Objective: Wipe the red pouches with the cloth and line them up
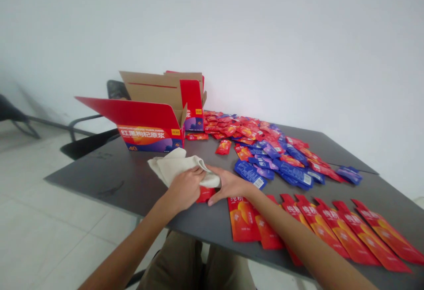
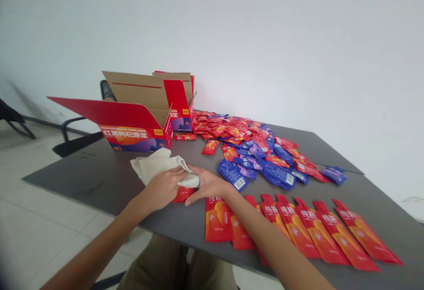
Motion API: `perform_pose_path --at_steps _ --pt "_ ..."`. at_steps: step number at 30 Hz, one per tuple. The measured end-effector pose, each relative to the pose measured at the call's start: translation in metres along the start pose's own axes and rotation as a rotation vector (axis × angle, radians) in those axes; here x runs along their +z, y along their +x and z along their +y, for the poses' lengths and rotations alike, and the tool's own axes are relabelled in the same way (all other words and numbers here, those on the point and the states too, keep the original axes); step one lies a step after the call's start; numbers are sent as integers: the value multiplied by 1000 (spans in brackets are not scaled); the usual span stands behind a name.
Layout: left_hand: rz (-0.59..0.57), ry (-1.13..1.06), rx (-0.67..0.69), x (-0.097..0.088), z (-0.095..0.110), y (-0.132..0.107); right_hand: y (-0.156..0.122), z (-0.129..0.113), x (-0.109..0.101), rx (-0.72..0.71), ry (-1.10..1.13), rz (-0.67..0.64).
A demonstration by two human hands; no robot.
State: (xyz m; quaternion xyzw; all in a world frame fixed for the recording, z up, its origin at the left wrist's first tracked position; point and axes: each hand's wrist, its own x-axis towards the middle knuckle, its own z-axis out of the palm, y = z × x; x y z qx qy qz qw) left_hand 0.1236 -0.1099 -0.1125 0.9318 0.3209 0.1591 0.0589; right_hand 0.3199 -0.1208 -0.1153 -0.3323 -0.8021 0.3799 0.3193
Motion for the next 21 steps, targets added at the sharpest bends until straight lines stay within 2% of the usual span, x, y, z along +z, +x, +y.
perform_pose_path --at_steps 5,7,12,18,21 --pt "-22 -13 177 11 16 -22 -1 2 1 75 41 -30" --pt "-8 -23 152 10 14 -20 -2 2 1 81 34 -28" --pt "11 10 -1 2 -1 2 0 -2 0 4 -8 18" --pt "-4 -2 133 14 19 -23 -1 2 1 66 30 -31" --pt "-2 -26 96 9 14 -17 -1 2 1 57 8 -22"
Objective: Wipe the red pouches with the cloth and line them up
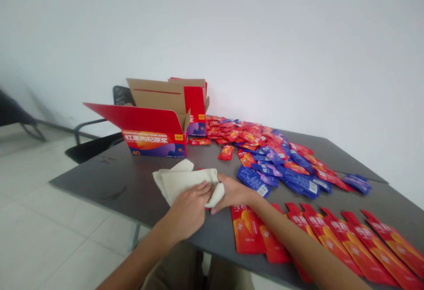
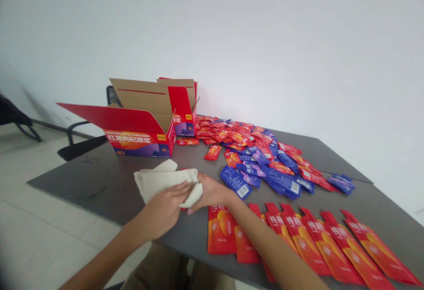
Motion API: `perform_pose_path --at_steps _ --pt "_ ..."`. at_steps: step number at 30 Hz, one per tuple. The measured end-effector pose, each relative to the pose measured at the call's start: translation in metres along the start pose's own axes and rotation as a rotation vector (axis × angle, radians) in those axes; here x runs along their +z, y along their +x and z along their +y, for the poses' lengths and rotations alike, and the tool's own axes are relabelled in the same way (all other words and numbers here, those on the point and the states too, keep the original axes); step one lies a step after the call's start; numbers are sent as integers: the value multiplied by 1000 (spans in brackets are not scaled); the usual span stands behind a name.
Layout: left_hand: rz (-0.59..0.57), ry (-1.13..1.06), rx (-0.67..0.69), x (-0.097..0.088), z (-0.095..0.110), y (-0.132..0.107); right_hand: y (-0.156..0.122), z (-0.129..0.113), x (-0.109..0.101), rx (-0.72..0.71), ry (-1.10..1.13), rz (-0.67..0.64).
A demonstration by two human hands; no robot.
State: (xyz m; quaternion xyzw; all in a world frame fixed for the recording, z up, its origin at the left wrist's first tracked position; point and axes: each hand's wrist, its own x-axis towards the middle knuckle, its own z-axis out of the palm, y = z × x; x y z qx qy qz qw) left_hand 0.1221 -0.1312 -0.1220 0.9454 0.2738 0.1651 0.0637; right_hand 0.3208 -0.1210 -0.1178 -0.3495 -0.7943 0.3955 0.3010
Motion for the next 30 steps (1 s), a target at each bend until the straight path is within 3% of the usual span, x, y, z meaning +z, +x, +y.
perform_pose_path --at_steps 5,11,18,25,30 --pt "9 -8 -94 -9 -19 19 1 -3 -1 -62 -36 36" --pt "-8 -29 106 1 4 -9 0 -1 0 18 -2 -8" --pt "11 -22 -72 -8 -19 20 0 -5 1 -25 -9 36" --pt "27 -18 122 4 2 -8 1 -1 0 6 11 -21" --pt "28 -23 -54 -6 -17 14 0 -1 0 -29 -35 21"
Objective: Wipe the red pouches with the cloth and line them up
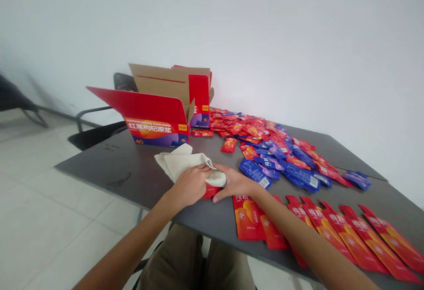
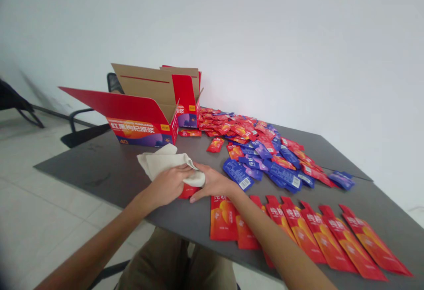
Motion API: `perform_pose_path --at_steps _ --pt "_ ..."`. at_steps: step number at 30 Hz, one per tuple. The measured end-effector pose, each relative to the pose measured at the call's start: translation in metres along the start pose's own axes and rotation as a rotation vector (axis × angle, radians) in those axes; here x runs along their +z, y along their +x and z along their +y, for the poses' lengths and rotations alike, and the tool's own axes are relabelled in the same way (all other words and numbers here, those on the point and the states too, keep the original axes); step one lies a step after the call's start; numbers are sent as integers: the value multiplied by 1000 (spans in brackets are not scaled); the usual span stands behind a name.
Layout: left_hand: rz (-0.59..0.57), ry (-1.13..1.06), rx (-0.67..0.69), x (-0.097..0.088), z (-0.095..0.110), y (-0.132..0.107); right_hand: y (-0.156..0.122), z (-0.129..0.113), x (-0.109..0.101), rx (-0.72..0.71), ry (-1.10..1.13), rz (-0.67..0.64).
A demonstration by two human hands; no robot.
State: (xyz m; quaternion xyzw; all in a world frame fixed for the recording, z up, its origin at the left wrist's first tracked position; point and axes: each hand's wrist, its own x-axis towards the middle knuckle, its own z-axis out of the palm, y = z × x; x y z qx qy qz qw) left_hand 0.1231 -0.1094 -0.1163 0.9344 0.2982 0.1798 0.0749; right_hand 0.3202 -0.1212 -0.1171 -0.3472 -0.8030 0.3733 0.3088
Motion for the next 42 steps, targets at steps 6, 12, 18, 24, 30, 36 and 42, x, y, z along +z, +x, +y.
perform_pose_path --at_steps 6,12,18,24,30,36,42 --pt "-8 23 105 6 14 -16 0 1 1 5 33 -22" --pt "-19 15 7 1 8 -7 -1 0 1 22 11 -3" --pt "-35 20 39 0 9 -6 0 -1 0 -3 -10 -1" --pt "-36 13 72 3 12 -14 0 6 1 38 15 -16" --pt "-20 50 -21 -1 3 -2 0 -2 0 13 9 14" --pt "-52 35 100 6 19 -24 -1 0 1 52 20 -21" --pt "-37 54 -62 -4 -1 3 0 0 0 -8 -31 13"
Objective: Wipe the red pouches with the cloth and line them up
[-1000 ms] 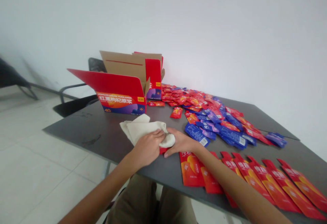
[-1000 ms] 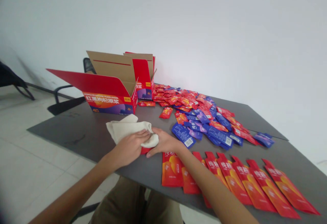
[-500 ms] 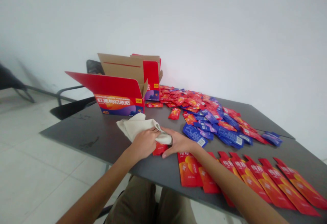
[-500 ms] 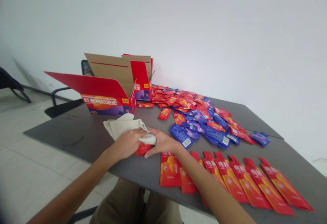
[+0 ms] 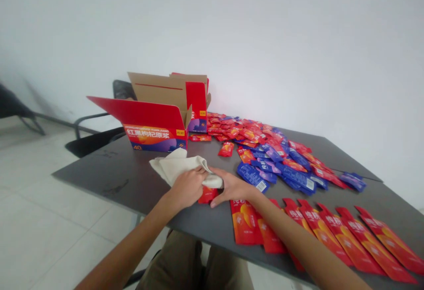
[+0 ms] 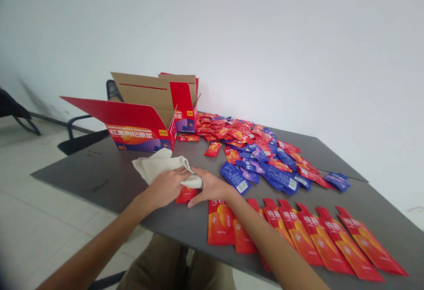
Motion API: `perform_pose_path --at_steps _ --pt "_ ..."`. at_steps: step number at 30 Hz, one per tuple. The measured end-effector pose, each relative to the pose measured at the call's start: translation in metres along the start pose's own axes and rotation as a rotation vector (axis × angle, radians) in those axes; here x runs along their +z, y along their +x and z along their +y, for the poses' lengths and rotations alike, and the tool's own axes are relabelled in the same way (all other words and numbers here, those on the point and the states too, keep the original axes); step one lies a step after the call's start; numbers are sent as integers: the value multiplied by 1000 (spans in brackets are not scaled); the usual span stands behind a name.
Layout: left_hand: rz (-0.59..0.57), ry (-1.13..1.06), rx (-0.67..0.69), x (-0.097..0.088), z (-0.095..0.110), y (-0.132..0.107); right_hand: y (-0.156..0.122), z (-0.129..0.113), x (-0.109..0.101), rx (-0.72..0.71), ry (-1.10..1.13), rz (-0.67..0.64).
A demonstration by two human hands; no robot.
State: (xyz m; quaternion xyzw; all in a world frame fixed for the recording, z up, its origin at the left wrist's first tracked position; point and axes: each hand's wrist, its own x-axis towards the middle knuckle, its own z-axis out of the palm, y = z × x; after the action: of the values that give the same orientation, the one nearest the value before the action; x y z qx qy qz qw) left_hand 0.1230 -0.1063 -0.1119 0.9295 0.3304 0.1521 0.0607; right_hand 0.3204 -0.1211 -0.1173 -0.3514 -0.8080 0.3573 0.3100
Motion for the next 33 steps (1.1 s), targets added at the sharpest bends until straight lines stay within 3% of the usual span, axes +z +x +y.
perform_pose_path --at_steps 5,12,18,25,31,33 --pt "-5 -29 233 10 16 -23 -1 1 1 47 78 -53" --pt "15 29 -16 3 -1 0 1 -2 0 -8 12 2" --pt "-17 -6 194 11 16 -26 -1 3 2 43 63 -33" --pt "8 16 -8 3 1 -1 0 0 0 7 10 11" --pt "-15 -6 206 11 17 -26 0 0 2 49 78 -46" --pt "-12 -7 155 9 14 -23 -1 1 2 48 61 -37"
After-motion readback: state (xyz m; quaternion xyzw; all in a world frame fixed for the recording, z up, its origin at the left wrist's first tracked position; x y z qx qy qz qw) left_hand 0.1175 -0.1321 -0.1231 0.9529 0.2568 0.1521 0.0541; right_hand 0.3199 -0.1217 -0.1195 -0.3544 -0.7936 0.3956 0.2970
